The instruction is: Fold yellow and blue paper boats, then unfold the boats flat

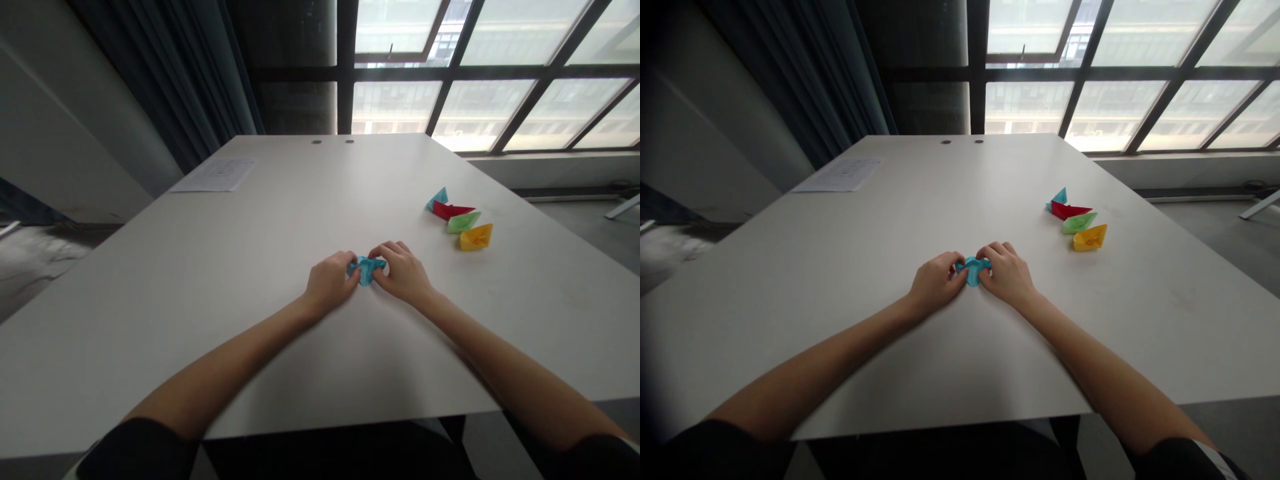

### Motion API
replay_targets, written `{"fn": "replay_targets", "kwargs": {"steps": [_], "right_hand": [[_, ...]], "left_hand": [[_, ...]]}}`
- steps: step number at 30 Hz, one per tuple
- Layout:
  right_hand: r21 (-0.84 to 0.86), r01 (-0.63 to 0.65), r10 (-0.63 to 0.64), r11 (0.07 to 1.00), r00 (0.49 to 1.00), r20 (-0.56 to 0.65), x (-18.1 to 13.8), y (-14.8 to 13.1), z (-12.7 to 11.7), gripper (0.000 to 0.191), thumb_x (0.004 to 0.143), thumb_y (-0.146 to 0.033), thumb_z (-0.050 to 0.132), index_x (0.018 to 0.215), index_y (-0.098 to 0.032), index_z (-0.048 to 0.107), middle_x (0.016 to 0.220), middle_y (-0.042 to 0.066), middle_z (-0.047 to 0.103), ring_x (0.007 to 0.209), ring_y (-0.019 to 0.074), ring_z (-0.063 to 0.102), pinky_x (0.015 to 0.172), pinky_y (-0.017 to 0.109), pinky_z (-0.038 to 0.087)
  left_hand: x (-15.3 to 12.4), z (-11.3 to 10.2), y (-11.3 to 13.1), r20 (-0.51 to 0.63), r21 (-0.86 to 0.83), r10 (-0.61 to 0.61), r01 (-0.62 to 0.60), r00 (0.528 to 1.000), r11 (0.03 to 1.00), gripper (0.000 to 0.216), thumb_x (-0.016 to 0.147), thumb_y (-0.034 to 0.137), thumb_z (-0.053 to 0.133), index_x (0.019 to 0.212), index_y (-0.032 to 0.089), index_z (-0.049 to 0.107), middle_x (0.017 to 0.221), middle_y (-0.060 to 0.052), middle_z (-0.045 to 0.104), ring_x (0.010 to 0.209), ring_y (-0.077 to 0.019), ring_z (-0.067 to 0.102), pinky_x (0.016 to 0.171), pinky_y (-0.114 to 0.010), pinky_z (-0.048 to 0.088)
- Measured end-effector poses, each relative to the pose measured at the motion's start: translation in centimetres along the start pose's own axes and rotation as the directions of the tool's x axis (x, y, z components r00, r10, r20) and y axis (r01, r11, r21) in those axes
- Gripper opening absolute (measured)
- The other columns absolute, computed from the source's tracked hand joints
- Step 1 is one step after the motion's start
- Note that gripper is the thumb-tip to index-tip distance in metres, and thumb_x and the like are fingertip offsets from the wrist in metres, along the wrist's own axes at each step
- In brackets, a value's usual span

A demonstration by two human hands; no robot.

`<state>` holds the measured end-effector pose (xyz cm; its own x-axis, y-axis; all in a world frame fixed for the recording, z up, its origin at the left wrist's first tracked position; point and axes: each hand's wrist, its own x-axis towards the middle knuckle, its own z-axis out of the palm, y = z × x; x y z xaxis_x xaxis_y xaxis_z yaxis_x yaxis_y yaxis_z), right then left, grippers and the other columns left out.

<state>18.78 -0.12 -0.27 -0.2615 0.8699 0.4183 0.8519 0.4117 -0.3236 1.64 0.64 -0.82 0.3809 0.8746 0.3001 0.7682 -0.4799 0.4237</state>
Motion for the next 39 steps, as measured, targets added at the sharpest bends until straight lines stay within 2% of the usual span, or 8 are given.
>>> {"fn": "replay_targets", "kwargs": {"steps": [6,17,23,26,28,33,36,39], "right_hand": [[0.036,0.102,-0.104,0.994,0.992,0.067,0.3,0.5,0.4,0.029,0.072,-0.015,0.053,0.1,-0.021,0.06,0.085,0.003,0.063,0.085,0.0205,0.049,0.077,0.03,0.041],[-0.008,0.195,-0.192,0.981,0.971,0.142,0.7,0.9,-0.1,0.015,0.076,-0.017,0.058,0.089,-0.019,0.064,0.086,0.005,0.063,0.083,0.0194,0.049,0.075,0.029,0.041],[-0.07,0.273,-0.251,0.959,0.94,0.232,1.0,1.4,-1.2,0.007,0.079,-0.021,0.058,0.083,-0.02,0.063,0.08,0.004,0.063,0.08,0.019,0.051,0.073,0.03,0.038],[0.02,0.237,-0.236,0.971,0.95,0.204,0.8,1.5,-1.9,0.006,0.079,-0.023,0.058,0.08,-0.019,0.062,0.076,0.003,0.063,0.075,0.0168,0.053,0.071,0.029,0.038],[0.156,0.162,-0.186,0.974,0.97,0.159,0.6,1.3,-2.2,0.008,0.079,-0.026,0.058,0.08,-0.018,0.061,0.072,0.002,0.061,0.069,0.0139,0.052,0.067,0.026,0.039],[0.384,-0.104,0.074,0.917,0.993,0.091,0.1,0.7,-1.9,0.018,0.075,-0.035,0.06,0.073,-0.017,0.059,0.058,-0.004,0.052,0.053,0.0089,0.044,0.052,0.021,0.035],[0.465,-0.195,0.18,0.864,0.981,0.077,-0.1,0.4,-1.1,0.024,0.074,-0.041,0.059,0.073,-0.017,0.06,0.055,-0.004,0.049,0.051,0.0091,0.042,0.049,0.021,0.034],[0.518,-0.23,0.228,0.824,0.971,0.069,-0.3,0.3,-0.4,0.027,0.073,-0.044,0.059,0.078,-0.018,0.062,0.055,-0.003,0.05,0.051,0.01,0.044,0.049,0.022,0.036]], "left_hand": [[0.1,0.3,-0.2,0.011,-0.115,0.043,-0.042,0.999,0.993,0.016,0.078,0.02,0.047,0.091,0.019,0.057,0.082,-0.003,0.062,0.066,-0.0135,0.055,0.061,-0.024,0.041],[0.0,0.7,-0.3,-0.002,-0.209,0.074,-0.072,0.997,0.975,0.017,0.074,0.015,0.048,0.089,0.017,0.056,0.079,-0.004,0.061,0.066,-0.0139,0.054,0.062,-0.025,0.043],[-0.1,0.7,-0.6,-0.034,-0.308,0.13,-0.134,0.991,0.942,0.027,0.075,0.021,0.054,0.101,0.018,0.056,0.095,-0.007,0.062,0.087,-0.019,0.056,0.079,-0.033,0.044],[0.0,0.8,-1.1,-0.006,-0.592,0.178,-0.147,0.984,0.793,0.058,0.068,0.027,0.066,0.121,0.02,0.044,0.121,-0.011,0.05,0.106,-0.0224,0.05,0.089,-0.037,0.04],[0.1,0.8,-1.3,0.083,-0.806,0.178,-0.039,0.981,0.59,0.074,0.062,0.029,0.072,0.127,0.024,0.037,0.135,-0.012,0.037,0.116,-0.0252,0.044,0.092,-0.038,0.039],[0.2,0.7,-1.0,0.263,-0.964,0.166,0.253,0.95,0.079,0.067,0.061,0.033,0.075,0.12,0.02,0.047,0.131,-0.015,0.043,0.113,-0.0289,0.048,0.094,-0.042,0.037],[0.2,0.6,-0.7,0.29,-0.955,0.124,0.295,0.949,-0.024,0.058,0.062,0.032,0.074,0.114,0.016,0.055,0.12,-0.016,0.054,0.107,-0.0279,0.053,0.093,-0.043,0.038],[0.2,0.7,-0.6,0.302,-0.951,0.086,0.306,0.949,-0.032,0.054,0.062,0.029,0.075,0.11,0.015,0.057,0.113,-0.015,0.06,0.105,-0.0265,0.055,0.093,-0.041,0.038]]}}
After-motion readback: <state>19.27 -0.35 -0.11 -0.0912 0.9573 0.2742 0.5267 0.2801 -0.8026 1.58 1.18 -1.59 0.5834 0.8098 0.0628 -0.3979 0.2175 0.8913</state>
